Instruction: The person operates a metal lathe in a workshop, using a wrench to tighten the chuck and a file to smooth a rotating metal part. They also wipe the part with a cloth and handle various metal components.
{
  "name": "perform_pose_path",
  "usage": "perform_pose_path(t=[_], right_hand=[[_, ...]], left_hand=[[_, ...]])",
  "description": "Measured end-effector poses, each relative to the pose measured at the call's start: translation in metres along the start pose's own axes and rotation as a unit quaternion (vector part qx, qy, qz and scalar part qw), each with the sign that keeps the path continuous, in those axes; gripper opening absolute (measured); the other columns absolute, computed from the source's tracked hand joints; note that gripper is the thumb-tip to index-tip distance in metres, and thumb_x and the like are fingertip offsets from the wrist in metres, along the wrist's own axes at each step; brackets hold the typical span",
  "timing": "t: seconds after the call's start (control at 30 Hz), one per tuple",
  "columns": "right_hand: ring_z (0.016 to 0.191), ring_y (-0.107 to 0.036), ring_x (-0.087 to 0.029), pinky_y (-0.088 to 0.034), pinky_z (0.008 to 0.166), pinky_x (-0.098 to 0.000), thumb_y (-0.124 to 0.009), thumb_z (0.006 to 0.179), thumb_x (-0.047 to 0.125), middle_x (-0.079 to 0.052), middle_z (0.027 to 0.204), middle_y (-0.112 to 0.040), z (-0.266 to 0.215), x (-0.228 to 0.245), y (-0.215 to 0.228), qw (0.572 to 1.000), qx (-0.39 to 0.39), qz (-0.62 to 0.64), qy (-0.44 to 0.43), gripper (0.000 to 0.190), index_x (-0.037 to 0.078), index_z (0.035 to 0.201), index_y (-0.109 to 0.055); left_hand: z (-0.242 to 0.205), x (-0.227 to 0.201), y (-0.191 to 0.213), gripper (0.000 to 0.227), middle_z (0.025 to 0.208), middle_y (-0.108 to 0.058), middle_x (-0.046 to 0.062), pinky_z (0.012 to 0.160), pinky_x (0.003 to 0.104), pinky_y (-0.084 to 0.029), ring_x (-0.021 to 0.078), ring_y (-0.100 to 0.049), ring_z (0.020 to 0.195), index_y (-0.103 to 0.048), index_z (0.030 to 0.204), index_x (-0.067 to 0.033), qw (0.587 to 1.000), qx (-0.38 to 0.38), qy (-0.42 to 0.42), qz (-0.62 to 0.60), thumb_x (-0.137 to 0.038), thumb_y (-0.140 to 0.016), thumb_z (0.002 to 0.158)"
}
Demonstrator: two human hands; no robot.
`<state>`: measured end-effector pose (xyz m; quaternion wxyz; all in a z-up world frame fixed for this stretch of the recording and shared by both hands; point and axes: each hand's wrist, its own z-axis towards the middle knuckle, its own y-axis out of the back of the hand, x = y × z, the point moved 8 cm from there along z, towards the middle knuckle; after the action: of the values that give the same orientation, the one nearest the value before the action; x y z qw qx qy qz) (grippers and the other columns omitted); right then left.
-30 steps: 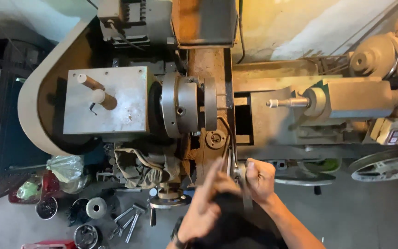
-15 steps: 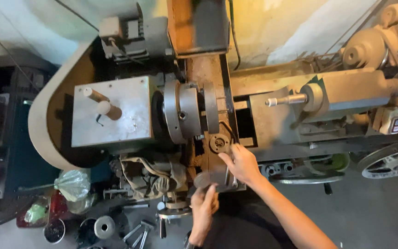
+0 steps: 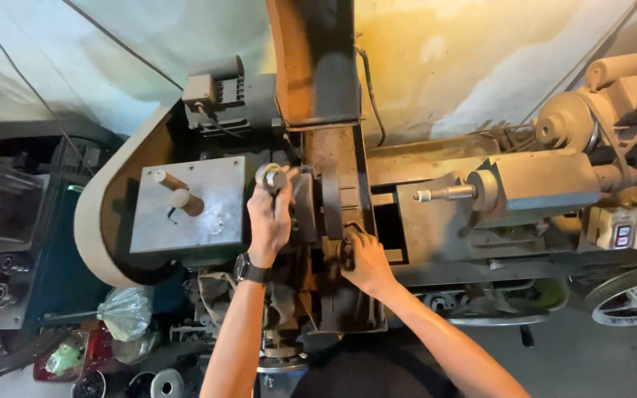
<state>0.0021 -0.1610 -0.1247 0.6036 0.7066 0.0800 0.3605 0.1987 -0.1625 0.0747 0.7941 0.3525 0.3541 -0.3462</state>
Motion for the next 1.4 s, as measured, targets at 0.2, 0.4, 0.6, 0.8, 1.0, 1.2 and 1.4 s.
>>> perform_pose_path(t=[0.2, 0.4, 0.6, 0.8, 1.0, 1.2, 1.4], right_hand=[[0.126, -0.061, -0.021, -0.046, 0.11, -0.0366, -0.08, 0.08, 0.014, -0.013, 0.135, -0.065, -0.011, -0.096, -0.002, 0.822, -0.134, 0.527, -0.17, 0.071, -0.001, 0.143, -0.052], [0.13, -0.057, -0.021, -0.047, 0.112, -0.0355, -0.076, 0.087, -0.001, -0.013, 0.139, -0.06, 0.043, -0.098, 0.033, 0.705, -0.173, 0.687, -0.034, 0.064, -0.005, 0.145, -0.049], [0.13, -0.057, -0.022, -0.049, 0.11, -0.0374, -0.074, 0.088, -0.002, -0.013, 0.144, -0.058, 0.065, -0.091, 0.026, 0.705, -0.087, 0.704, -0.025, 0.067, -0.004, 0.149, -0.047], [0.137, -0.053, -0.024, -0.045, 0.115, -0.038, -0.076, 0.086, -0.004, -0.016, 0.15, -0.053, 0.072, -0.089, 0.034, 0.698, -0.032, 0.715, 0.018, 0.073, -0.004, 0.151, -0.043], [0.142, -0.05, -0.026, -0.045, 0.117, -0.0389, -0.079, 0.084, -0.002, -0.019, 0.154, -0.051, 0.08, -0.094, 0.041, 0.71, 0.005, 0.703, 0.023, 0.076, -0.004, 0.151, -0.043], [0.135, -0.052, -0.023, -0.05, 0.109, -0.0383, -0.08, 0.083, 0.002, -0.015, 0.148, -0.054, 0.084, -0.094, 0.04, 0.74, 0.039, 0.671, 0.014, 0.076, -0.001, 0.15, -0.045], [0.126, -0.056, -0.021, -0.051, 0.106, -0.0366, -0.08, 0.085, 0.003, -0.013, 0.14, -0.058, 0.086, -0.094, 0.037, 0.748, 0.036, 0.662, 0.004, 0.073, -0.001, 0.15, -0.048]], left_hand=[[-0.006, -0.001, -0.016, 0.018, 0.102, -0.072, 0.015, 0.085, 0.04, -0.055, 0.0337, -0.07, 0.095, -0.073, 0.113, 0.0002, 0.991, 0.009, -0.053, 0.126, -0.007, -0.061, 0.103], [-0.024, -0.013, -0.019, 0.023, 0.117, -0.073, 0.016, 0.112, 0.051, -0.049, 0.0349, -0.069, 0.119, -0.071, 0.12, 0.0027, 0.967, -0.016, -0.158, 0.2, -0.007, -0.058, 0.103], [-0.029, -0.015, -0.011, 0.029, 0.126, -0.071, 0.018, 0.115, 0.051, -0.046, 0.0355, -0.066, 0.124, -0.069, 0.123, 0.0032, 0.98, -0.047, -0.113, 0.157, -0.013, -0.057, 0.103], [-0.032, -0.013, -0.014, 0.027, 0.124, -0.073, 0.016, 0.114, 0.05, -0.048, 0.0347, -0.066, 0.127, -0.068, 0.119, 0.0044, 0.976, -0.043, -0.131, 0.171, -0.014, -0.054, 0.105], [-0.032, -0.012, -0.017, 0.025, 0.124, -0.073, 0.015, 0.113, 0.05, -0.048, 0.0355, -0.066, 0.127, -0.068, 0.116, 0.0041, 0.972, -0.04, -0.144, 0.182, -0.015, -0.054, 0.106], [-0.032, -0.012, -0.017, 0.027, 0.124, -0.073, 0.015, 0.113, 0.05, -0.048, 0.0357, -0.065, 0.128, -0.068, 0.116, 0.0048, 0.973, -0.036, -0.138, 0.184, -0.016, -0.053, 0.107], [-0.032, -0.013, -0.017, 0.027, 0.124, -0.073, 0.016, 0.113, 0.051, -0.048, 0.0362, -0.064, 0.129, -0.068, 0.113, 0.0052, 0.97, -0.031, -0.147, 0.191, -0.016, -0.053, 0.107]])
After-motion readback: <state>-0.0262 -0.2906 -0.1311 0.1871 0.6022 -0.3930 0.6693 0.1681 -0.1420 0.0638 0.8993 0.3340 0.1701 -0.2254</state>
